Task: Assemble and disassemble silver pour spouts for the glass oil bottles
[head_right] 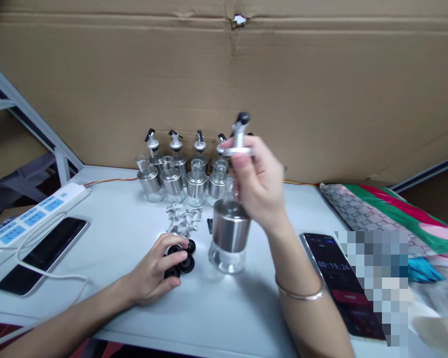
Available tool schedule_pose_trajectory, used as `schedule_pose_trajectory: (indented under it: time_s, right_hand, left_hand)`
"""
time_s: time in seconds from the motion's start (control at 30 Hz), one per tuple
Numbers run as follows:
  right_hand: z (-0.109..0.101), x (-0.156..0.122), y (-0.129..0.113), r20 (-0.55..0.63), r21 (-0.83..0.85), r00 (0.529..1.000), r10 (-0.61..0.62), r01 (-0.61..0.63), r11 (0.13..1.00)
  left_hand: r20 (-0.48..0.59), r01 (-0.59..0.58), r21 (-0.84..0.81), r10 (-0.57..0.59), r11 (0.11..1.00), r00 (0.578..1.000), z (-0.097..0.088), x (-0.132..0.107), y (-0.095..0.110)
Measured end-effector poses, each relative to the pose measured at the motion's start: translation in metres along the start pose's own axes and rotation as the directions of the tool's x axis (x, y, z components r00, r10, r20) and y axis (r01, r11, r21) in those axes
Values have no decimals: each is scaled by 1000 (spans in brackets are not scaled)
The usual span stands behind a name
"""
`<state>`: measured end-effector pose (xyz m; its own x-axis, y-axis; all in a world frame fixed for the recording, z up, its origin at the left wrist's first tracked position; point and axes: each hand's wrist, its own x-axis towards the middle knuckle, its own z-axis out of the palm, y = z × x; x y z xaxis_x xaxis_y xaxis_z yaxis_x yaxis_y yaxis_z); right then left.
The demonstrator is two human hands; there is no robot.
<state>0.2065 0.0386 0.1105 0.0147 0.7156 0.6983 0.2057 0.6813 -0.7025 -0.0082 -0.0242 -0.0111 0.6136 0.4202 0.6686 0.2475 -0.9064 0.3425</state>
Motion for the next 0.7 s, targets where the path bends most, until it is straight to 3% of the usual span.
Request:
schedule_pose_trajectory:
  time_s: [0.1, 0.2, 0.47, 0.7]
  right_hand:
    - [-31, 14, 11, -227, -116, 963, -143, 119, 986]
    - [-55, 22, 26, -353, -240, 903, -245, 166, 957]
    - [-97, 23, 71, -450, -342, 867, -214, 53, 938]
    - [-105, 18, 96, -528, -383, 810, -256, 43, 923]
  left_hand:
    - [-4, 44, -28, -44, 999, 999, -2, 0, -1]
    - [-6, 63, -41, -63, 997, 998, -3, 0, -1]
    - [-5, 75, -22, -75, 997, 997, -3, 0, -2]
    - [-9, 109, -15, -109, 994, 994, -2, -2, -3]
